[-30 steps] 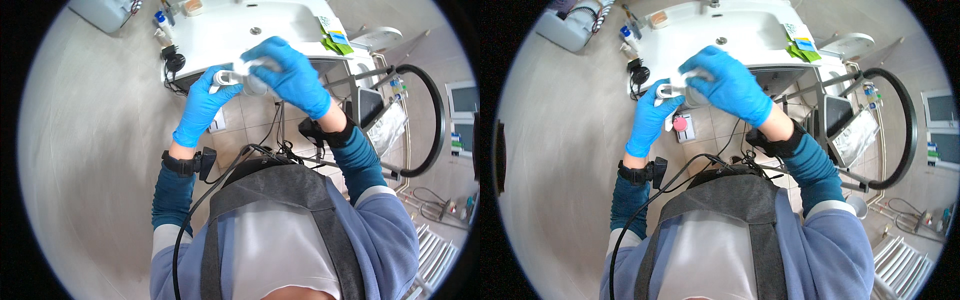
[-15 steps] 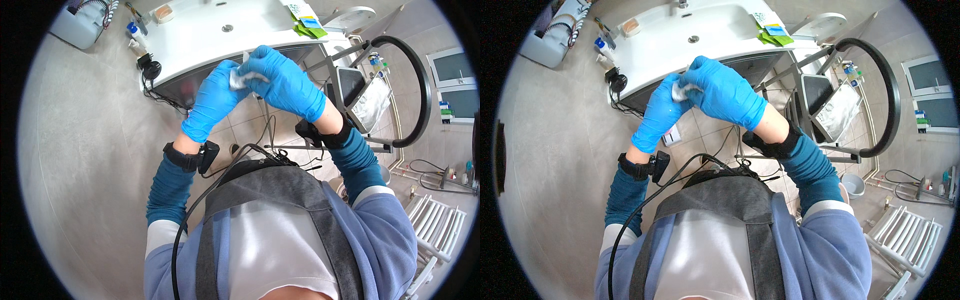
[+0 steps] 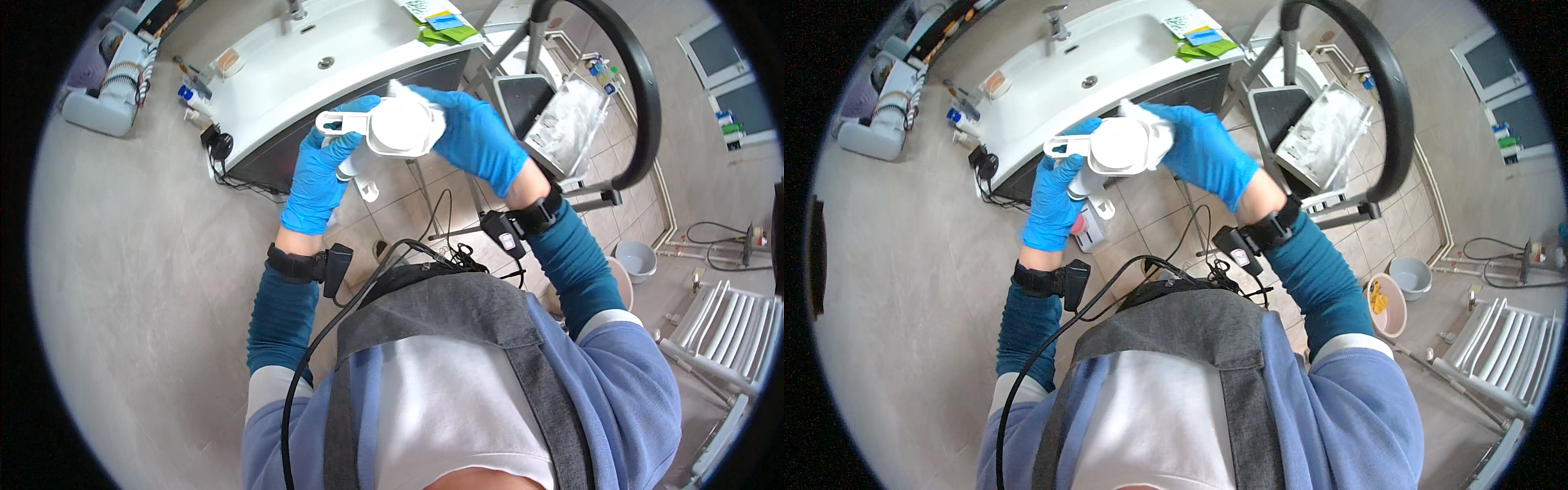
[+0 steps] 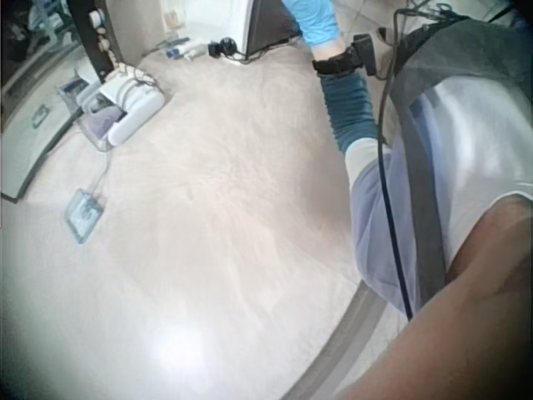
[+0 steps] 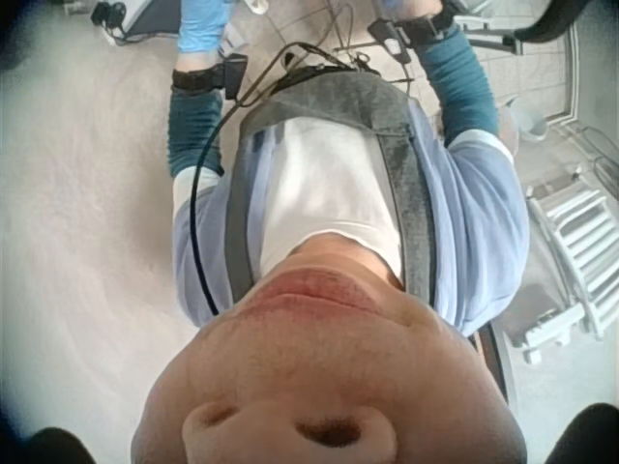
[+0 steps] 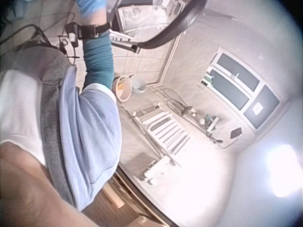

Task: The person removes a plastic bag from a sink, fills the sink with water, and pours it into a bucket. Then they unpack a clear plastic tray with two white suction cups, wipe the cups with a cloth, and attach them to the tray. The person repeatedly detaches and reattaches the suction cups, testing the fit.

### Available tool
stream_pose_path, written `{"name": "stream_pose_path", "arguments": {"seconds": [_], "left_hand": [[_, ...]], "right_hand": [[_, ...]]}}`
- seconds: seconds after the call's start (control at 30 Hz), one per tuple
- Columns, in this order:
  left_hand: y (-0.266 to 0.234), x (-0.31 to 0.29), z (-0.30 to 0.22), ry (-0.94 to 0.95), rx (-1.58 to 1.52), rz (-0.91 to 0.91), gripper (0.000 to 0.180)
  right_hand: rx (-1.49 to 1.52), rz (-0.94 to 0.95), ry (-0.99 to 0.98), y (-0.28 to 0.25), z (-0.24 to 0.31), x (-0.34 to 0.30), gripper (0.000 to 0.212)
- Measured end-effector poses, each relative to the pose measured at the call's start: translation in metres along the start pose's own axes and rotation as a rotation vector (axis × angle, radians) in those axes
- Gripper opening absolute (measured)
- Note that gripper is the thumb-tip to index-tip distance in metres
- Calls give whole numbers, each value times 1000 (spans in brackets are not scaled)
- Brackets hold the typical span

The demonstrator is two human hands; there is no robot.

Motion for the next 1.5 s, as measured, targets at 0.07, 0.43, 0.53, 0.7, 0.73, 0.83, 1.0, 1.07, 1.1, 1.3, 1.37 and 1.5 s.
{"name": "stream_pose_path", "arguments": {"seconds": [0.07, 0.43, 0.53, 0.7, 0.73, 0.83, 1.0, 1.07, 1.1, 1.3, 1.37, 1.5], "left_hand": [[24, 0, 6, 30, 83, -2, 37], [107, -30, 6, 245, 525, -95, 34], [117, -32, 7, 261, 609, -66, 36], [126, -30, 9, 387, 1003, 55, 38], [126, -28, 15, 359, 1016, 85, 38], [111, -18, 32, 160, 738, 37, 36], [98, 10, 42, 40, 472, 51, 32], [92, 22, 43, 17, 433, 58, 32], [88, 28, 42, 13, 411, 64, 33], [70, 63, 42, 1, 313, 114, 32], [65, 75, 47, -40, 315, 138, 32], [57, 95, 52, -54, 320, 217, 32]], "right_hand": [[1282, -123, 255, 8, -21, -17, 45], [1950, -165, 505, -17, -11, -116, 61], [1821, -266, 554, -28, -17, -135, 60], [1623, -394, 457, -54, -28, -147, 57], [1540, -400, 458, -58, -34, -149, 56], [1273, -488, 467, -68, -58, -153, 53], [286, -601, 347, -102, -94, -135, 45], [-194, -606, 237, -118, -97, -118, 42], [-307, -630, 187, -124, -100, -110, 41], [-678, -700, 384, -152, -157, -73, 33], [-714, -657, 473, -160, -179, -67, 37], [-795, -615, 639, -171, -204, -67, 47]]}}
Point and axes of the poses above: each hand's wrist, its own x-axis towards the middle knuckle, its own y-axis out of the palm, z = x × y, the point moved 8 cm from there along x, towards the middle knuckle, and after that the axes turned 15 degrees about x, right-handed, at the moved point
